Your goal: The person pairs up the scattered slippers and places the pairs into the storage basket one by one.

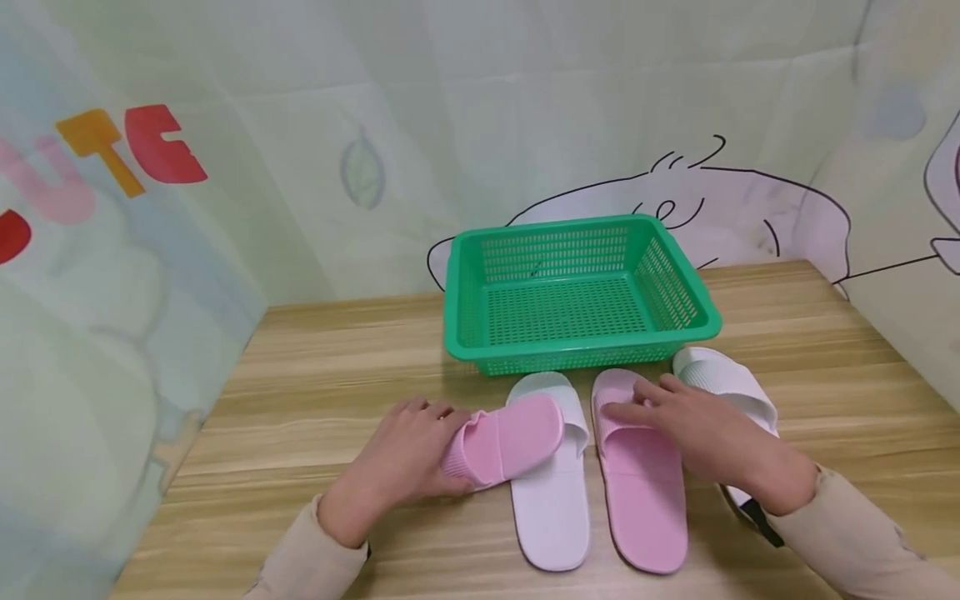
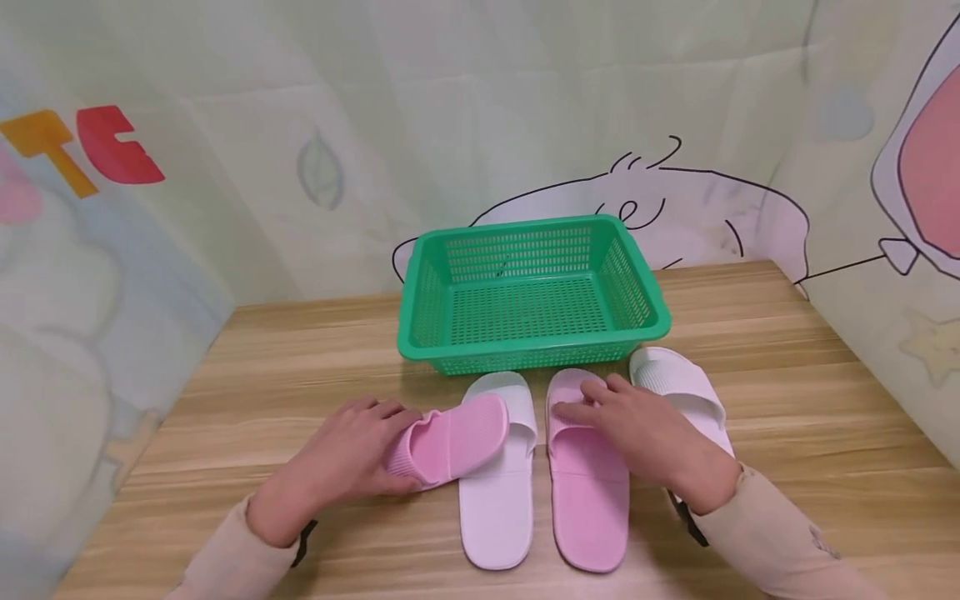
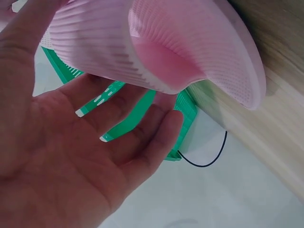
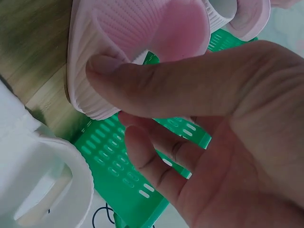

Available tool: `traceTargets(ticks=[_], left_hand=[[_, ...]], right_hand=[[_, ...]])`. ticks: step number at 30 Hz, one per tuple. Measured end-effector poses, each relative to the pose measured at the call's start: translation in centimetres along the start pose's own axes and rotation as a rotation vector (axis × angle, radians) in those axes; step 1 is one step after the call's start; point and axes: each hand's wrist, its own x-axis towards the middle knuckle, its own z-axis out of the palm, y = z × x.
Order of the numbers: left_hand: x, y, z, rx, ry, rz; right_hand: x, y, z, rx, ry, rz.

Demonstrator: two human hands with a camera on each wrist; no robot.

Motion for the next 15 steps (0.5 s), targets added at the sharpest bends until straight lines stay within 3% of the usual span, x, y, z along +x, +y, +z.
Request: traceTargets(ticks=[15], left_hand=[[-0.18, -0.37, 0.3, 0.027, 0.014, 0.028]], right_hand=[[0.18, 0.31, 0.32, 0.032, -0.004, 0.015]])
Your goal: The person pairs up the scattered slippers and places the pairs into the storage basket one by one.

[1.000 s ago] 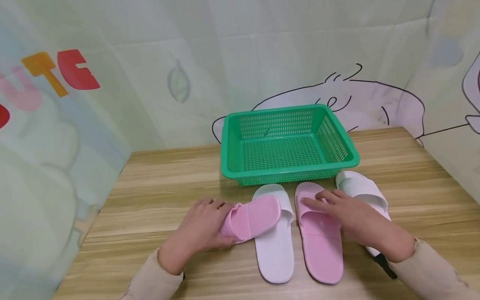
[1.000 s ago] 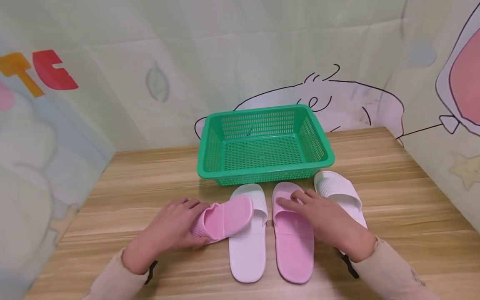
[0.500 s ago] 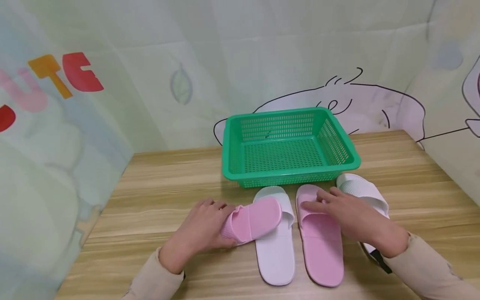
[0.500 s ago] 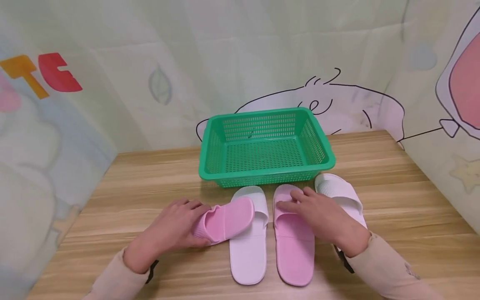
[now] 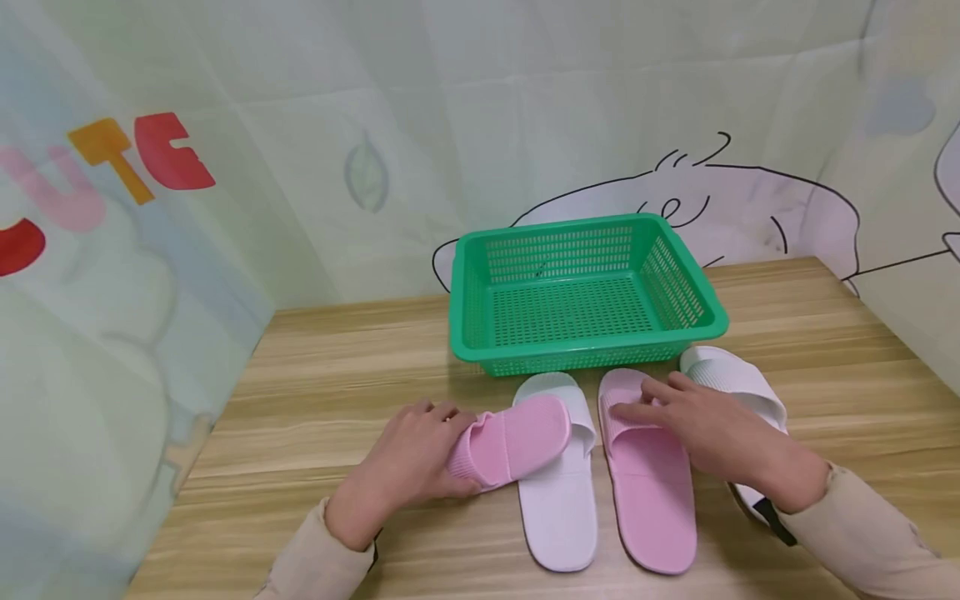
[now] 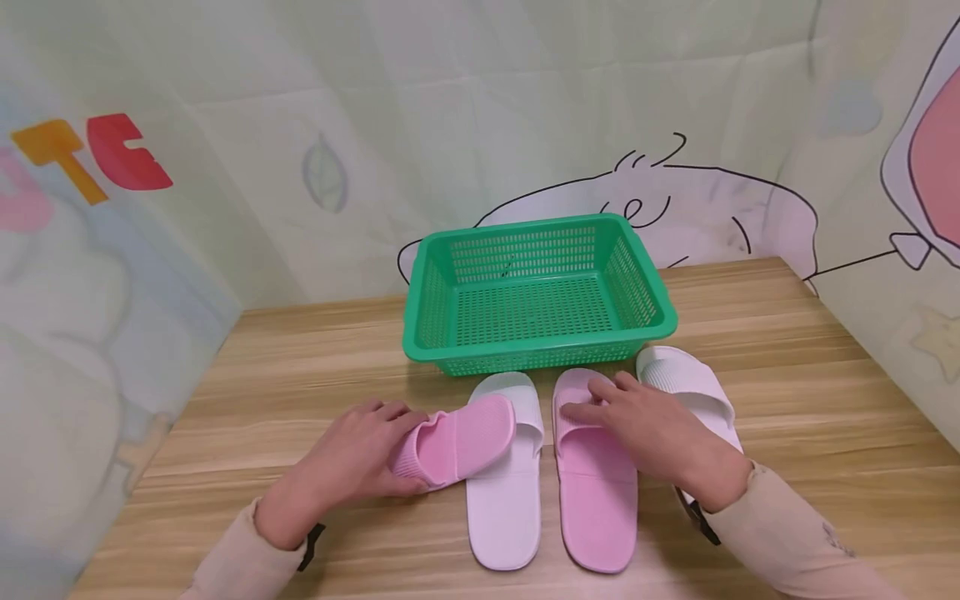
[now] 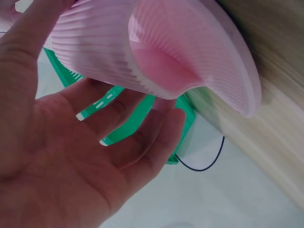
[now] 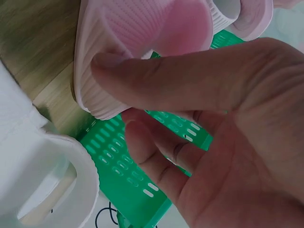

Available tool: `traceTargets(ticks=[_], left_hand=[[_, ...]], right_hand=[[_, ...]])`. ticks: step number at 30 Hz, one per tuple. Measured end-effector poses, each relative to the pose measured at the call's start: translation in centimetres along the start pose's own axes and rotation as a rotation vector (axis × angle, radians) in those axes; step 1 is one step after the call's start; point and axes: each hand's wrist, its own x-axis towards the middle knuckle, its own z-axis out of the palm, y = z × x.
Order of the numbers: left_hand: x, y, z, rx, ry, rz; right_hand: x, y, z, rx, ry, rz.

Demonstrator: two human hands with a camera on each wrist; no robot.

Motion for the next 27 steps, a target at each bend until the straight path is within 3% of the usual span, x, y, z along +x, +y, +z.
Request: traceTargets(ticks=[8, 18, 27], left_hand=[[0.12, -0.03, 0.05, 0.022, 0.012, 0.019], [-0.77, -0.26, -0.2, 0.002, 0.006, -0.015], [-0.1, 0.11, 0.09, -0.002, 0.013, 0.031]], right_hand=[[-0.38, -0.04, 0.13, -0.036, -0.02, 0.003], [0.21, -0.47, 0.59, -0.04, 0.01, -0.016], [-0.48, 0.0, 0.22, -0.067, 0.028, -0.015]])
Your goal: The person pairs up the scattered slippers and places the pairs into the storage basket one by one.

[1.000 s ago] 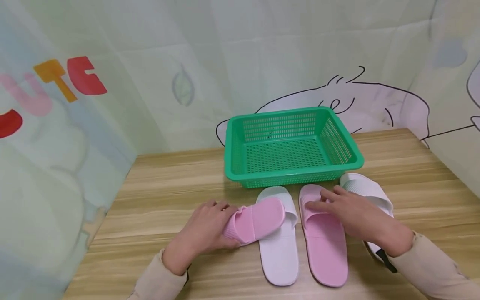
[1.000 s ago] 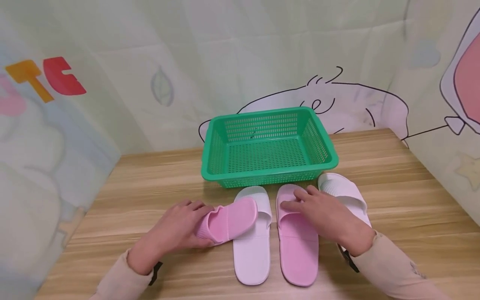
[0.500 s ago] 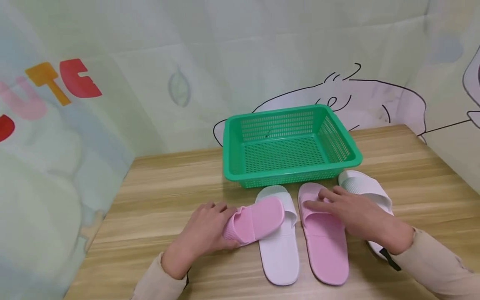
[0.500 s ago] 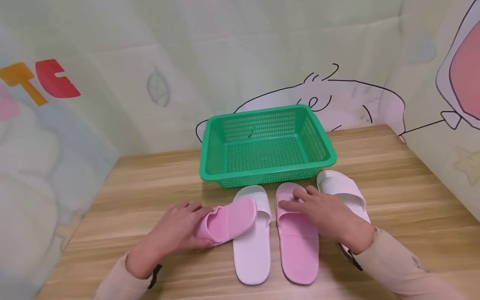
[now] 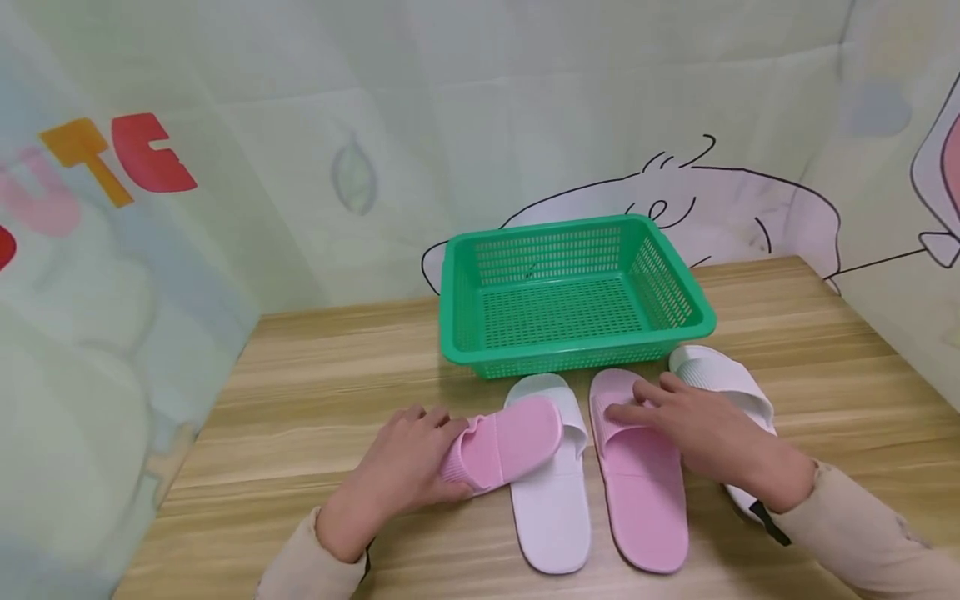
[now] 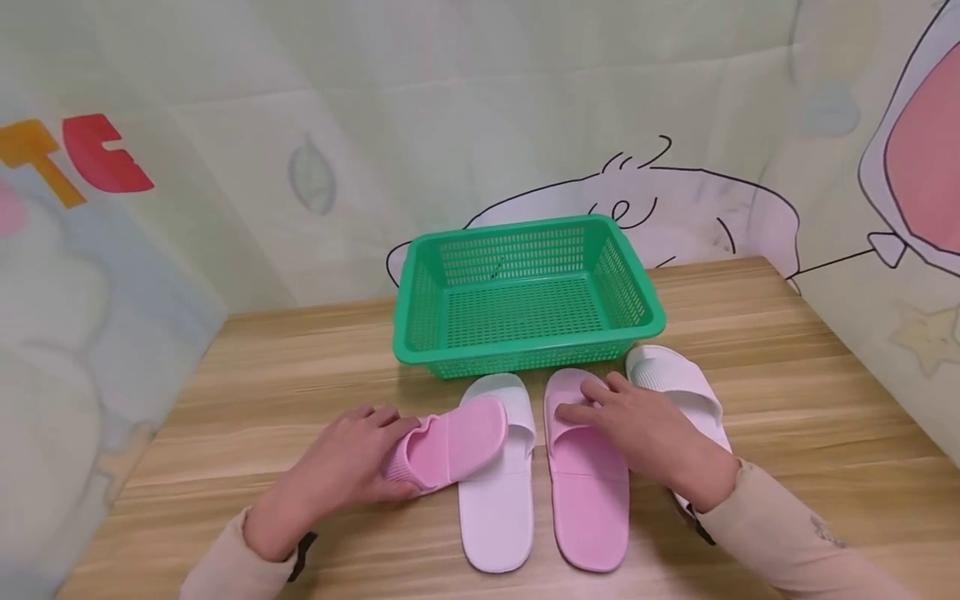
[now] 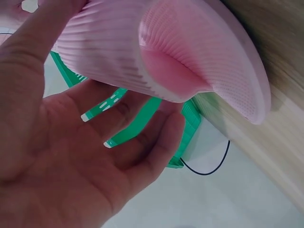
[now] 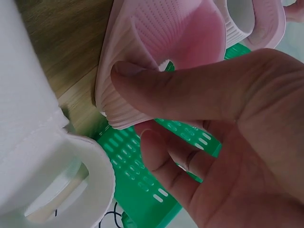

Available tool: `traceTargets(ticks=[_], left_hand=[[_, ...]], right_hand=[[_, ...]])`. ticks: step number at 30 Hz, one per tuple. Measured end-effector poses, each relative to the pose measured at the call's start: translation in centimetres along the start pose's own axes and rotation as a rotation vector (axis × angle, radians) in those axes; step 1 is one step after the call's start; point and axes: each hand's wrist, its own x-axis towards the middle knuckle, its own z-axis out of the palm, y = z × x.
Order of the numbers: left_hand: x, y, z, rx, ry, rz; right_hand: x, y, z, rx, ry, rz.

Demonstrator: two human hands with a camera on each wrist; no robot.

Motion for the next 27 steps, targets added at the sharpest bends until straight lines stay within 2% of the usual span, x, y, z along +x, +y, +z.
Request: traceTargets(ticks=[5, 15, 21, 27], left_hand=[[-0.02, -0.05, -0.08, 0.002, 0.015, 0.024], [-0.36, -0.16, 0.16, 0.052, 0.045, 0.09], [-0.25, -0.2, 0.35, 0.067, 0.069, 0.091], [-0.14, -0.13, 0.28, 0.036, 0.068, 0.062]], right_hand=[[0.07, 0.03, -0.18, -0.025, 0.021, -0.007], [0.21, -0.06, -0.18, -0.034, 0.009, -0.002], [0.3, 0.13, -0.01, -0.073, 0.04, -0.021], [0.05, 0.24, 0.43, -0.069, 0.079, -0.054]])
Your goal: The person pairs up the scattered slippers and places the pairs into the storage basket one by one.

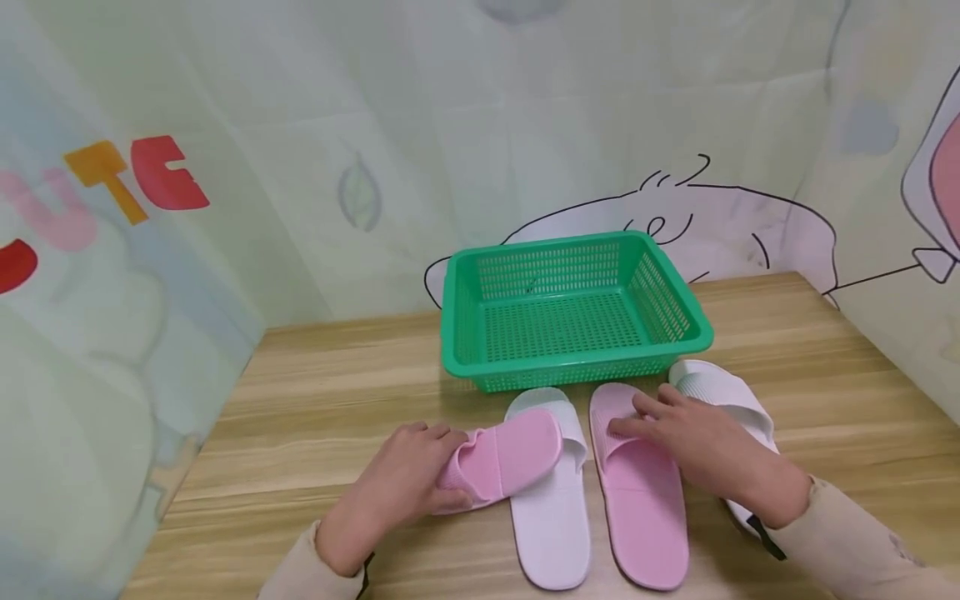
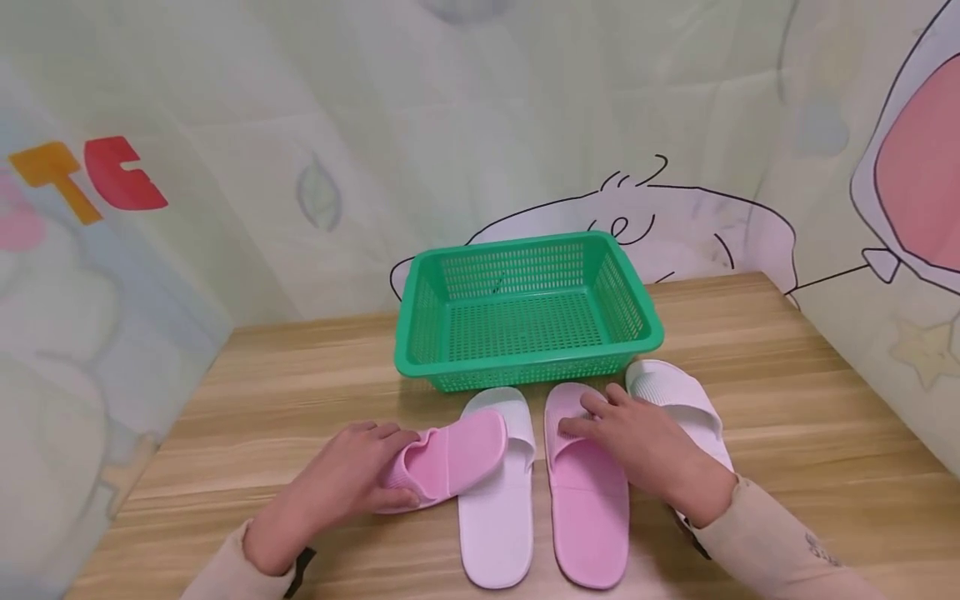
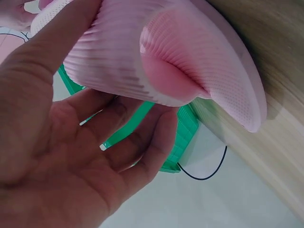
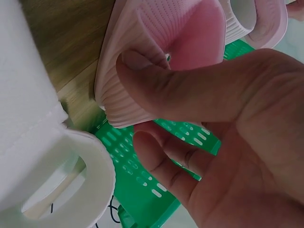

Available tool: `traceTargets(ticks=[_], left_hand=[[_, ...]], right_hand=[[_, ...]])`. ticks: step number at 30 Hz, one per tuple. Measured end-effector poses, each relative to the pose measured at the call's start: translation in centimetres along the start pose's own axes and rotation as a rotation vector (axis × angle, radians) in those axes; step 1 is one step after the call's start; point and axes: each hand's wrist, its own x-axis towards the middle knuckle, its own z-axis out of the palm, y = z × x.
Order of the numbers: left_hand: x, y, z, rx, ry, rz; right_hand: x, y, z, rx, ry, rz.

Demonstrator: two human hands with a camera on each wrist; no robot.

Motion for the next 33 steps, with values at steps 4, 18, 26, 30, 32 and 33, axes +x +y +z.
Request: traceTargets(ticks=[4, 18, 26, 30, 32, 33], left_hand=[[-0.09, 0.16, 0.0, -0.013, 0.005, -0.023], [0.11, 0.58, 0.15, -0.086, 0.014, -0.146], [0.63, 0.49, 0.27, -0.066, 0.046, -0.113], [0.48, 0.43, 0.28, -0.061, 0.047, -0.111], [0.33, 0.36, 0.33, -0.065, 0.046, -0.111], [0.26, 0.32, 0.35, -0.069, 0.048, -0.11]], right_hand=[[-0.08, 0.12, 0.25, -0.005, 0.015, -0.02], [-0.23, 0.15, 0.13, 0.093, -0.064, 0.024], [-0.39, 0.61, 0.02, 0.126, -0.092, 0.028], [-0.21, 0.38, 0.17, 0.147, -0.106, 0.034], [-0.21, 0.17, 0.3, 0.147, -0.105, 0.033], [-0.24, 0.08, 0.35, 0.146, -0.105, 0.033]])
